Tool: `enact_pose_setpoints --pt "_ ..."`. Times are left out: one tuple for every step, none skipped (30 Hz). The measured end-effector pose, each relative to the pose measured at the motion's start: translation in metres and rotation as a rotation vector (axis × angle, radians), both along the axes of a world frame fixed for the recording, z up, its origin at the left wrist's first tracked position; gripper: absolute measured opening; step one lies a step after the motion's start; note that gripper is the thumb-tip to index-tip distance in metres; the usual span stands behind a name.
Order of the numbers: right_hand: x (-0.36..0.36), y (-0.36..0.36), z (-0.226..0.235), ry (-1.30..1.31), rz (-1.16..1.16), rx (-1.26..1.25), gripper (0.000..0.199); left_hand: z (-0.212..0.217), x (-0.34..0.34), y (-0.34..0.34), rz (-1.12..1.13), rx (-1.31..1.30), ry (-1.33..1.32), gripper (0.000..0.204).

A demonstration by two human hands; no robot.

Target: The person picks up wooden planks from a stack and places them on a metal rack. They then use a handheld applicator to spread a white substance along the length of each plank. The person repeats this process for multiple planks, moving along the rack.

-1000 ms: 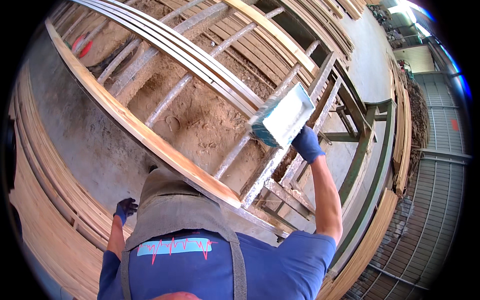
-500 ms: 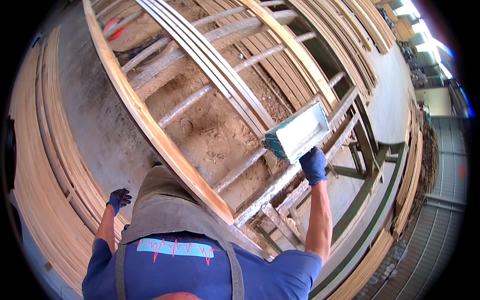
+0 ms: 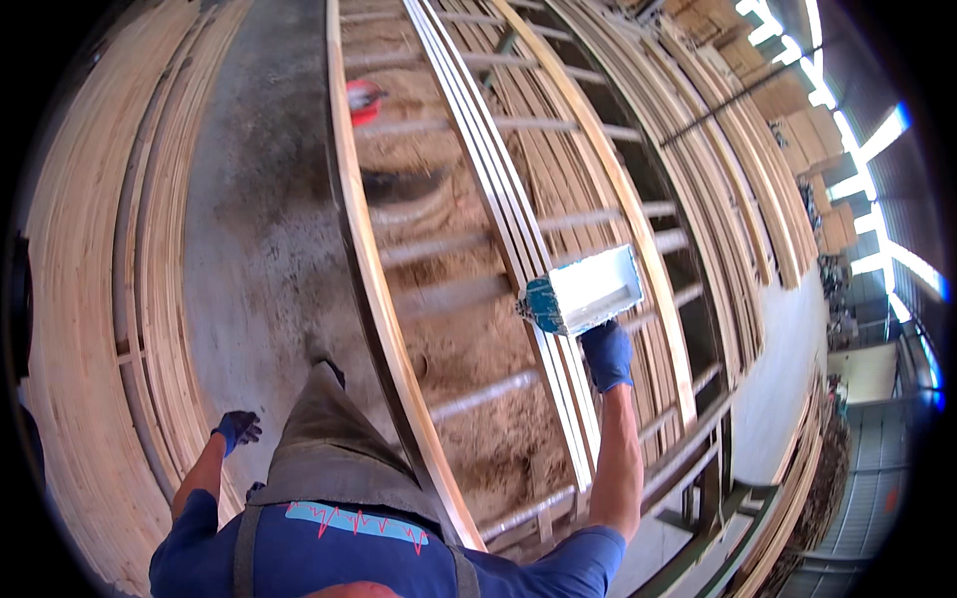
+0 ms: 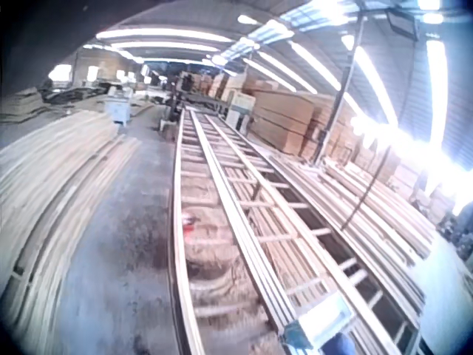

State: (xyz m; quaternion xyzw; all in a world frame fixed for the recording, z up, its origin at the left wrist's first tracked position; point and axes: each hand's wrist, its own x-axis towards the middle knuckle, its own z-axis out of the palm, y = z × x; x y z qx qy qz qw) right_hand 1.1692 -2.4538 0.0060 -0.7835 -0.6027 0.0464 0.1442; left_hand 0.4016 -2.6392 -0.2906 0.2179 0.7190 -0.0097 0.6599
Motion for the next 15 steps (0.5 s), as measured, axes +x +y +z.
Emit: enact_pose_setpoints --pt "-0.013 0.032 0.004 -0.080 -0.015 -0.123 0.034 -0.005 -0.010 0.007 0.040 0.001 -0.003 0.033" --pt "-0.022 0.062 0.003 -0.046 -0.017 -0.117 0.035 -0.003 -0.022 0.024 0.075 0.005 -0.005 0.033" --pt "-0.024 0.088 -0.006 -0.017 -0.026 -0.119 0.036 0.008 -0.029 0.049 0.097 -0.033 0.023 0.033" --pt "-0.044 0.122 -0.004 0.027 -0.016 -0.122 0.037 0.018 -0.042 0.073 0.103 -0.034 0.045 0.032" --pt "-0.062 0.152 -0.001 -0.009 0.057 -0.015 0.040 0.026 -0.056 0.097 0.108 -0.035 0.067 0.032" --pt "-0.075 0.184 0.000 -0.011 0.113 0.023 0.040 0.030 -0.068 0.120 0.111 -0.039 0.087 0.032" --pt "-0.077 0.212 -0.005 -0.010 0.158 0.054 0.041 0.027 -0.089 0.146 0.122 -0.003 0.046 0.033" --pt "-0.078 0.239 -0.015 -0.011 0.195 0.085 0.041 0.030 -0.104 0.175 0.135 0.035 0.040 0.033" --pt "-0.077 0.270 -0.024 -0.001 0.132 0.098 0.041 0.034 -0.119 0.210 0.143 0.078 0.033 0.034" --pt "-0.102 0.304 -0.017 -0.011 0.203 0.102 0.042 0.043 -0.130 0.242 0.174 0.120 0.035 0.034" --pt "-0.123 0.339 -0.013 0.028 0.202 0.107 0.042 0.053 -0.141 0.273 0.216 0.132 0.047 0.033" --pt "-0.143 0.372 -0.008 0.062 0.137 0.030 0.043 0.062 -0.155 0.306 0.243 0.188 0.045 0.033" --pt "-0.160 0.404 -0.002 0.088 0.066 -0.049 0.043 0.068 -0.168 0.338 0.266 0.237 0.038 0.032" --pt "-0.174 0.437 -0.003 0.143 0.007 -0.059 0.043 0.068 -0.179 0.368 0.288 0.287 0.031 0.032" --pt "-0.187 0.473 -0.001 0.198 -0.050 -0.065 0.043 0.064 -0.193 0.398 0.288 0.302 0.058 0.031"
